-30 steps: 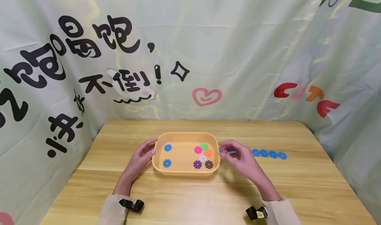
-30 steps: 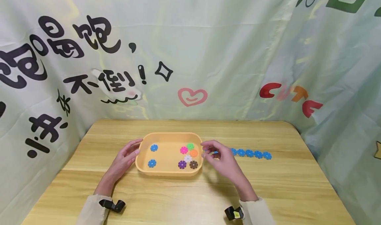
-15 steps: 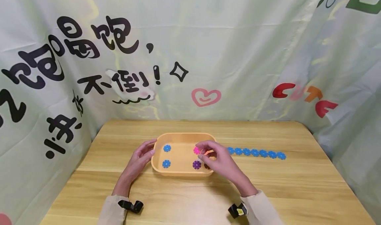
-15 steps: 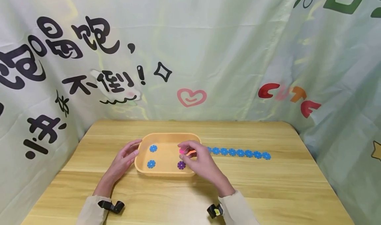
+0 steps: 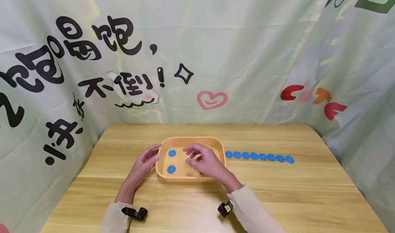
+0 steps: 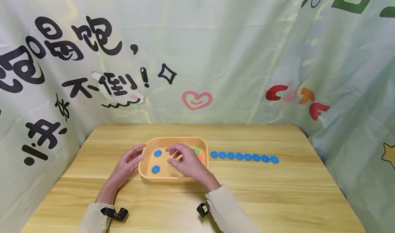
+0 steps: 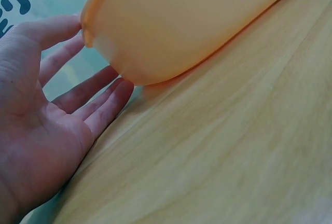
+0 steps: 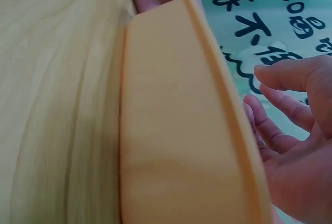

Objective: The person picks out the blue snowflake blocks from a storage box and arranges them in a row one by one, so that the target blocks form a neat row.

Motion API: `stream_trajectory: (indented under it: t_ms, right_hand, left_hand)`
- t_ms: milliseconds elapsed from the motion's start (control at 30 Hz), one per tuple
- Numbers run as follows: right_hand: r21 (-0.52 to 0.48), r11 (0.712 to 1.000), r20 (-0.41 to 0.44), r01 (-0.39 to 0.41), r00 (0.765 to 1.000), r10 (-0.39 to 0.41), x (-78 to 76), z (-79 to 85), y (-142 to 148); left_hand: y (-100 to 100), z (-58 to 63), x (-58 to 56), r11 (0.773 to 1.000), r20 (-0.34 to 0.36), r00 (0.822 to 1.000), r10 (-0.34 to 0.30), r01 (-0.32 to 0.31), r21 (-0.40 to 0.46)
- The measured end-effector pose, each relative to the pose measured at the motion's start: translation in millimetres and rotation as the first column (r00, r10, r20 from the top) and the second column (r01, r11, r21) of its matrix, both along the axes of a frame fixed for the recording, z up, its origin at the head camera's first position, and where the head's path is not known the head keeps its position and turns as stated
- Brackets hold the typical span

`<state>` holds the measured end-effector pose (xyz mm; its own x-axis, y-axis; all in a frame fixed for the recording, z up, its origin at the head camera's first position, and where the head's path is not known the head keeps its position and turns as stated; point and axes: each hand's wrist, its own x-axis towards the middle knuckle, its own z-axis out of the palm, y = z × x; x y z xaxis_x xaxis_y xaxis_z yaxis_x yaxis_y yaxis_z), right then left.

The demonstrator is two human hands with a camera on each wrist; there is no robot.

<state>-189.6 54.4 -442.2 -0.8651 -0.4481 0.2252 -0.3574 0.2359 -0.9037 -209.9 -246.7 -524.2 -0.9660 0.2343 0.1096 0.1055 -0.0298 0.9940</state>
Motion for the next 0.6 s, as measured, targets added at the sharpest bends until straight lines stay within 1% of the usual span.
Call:
stream_trajectory:
  t_ms: [100,267,467,600]
  right_hand:
    - [0.019,1.000,0.021,-0.024,0.999,0.024,-3.3,-3.1,-8.9]
    - [0.111,0.992,0.040,-0.057,0.998,0.053,-11.4,-10.8,-23.9]
    - [0.182,0.975,0.047,-0.131,0.991,0.125,-22.1,-18.3,-42.2]
    - [0.240,0.958,0.041,-0.154,0.988,0.149,-25.9,-22.4,-51.6]
  left_hand:
    - [1.0,0.2,-0.4,1.000,0.008,1.000,-0.004,0.004,0.009]
    - [1.1,1.5,-1.1,1.000,0.011,1.000,-0.013,0.012,0.007]
    - [0.7,2.2,-0.8,1.000,0.006,1.000,-0.010,0.010,0.008]
    - [0.6,1.5,-0.2,1.000,0.000,1.000,-0.016,0.016,0.017]
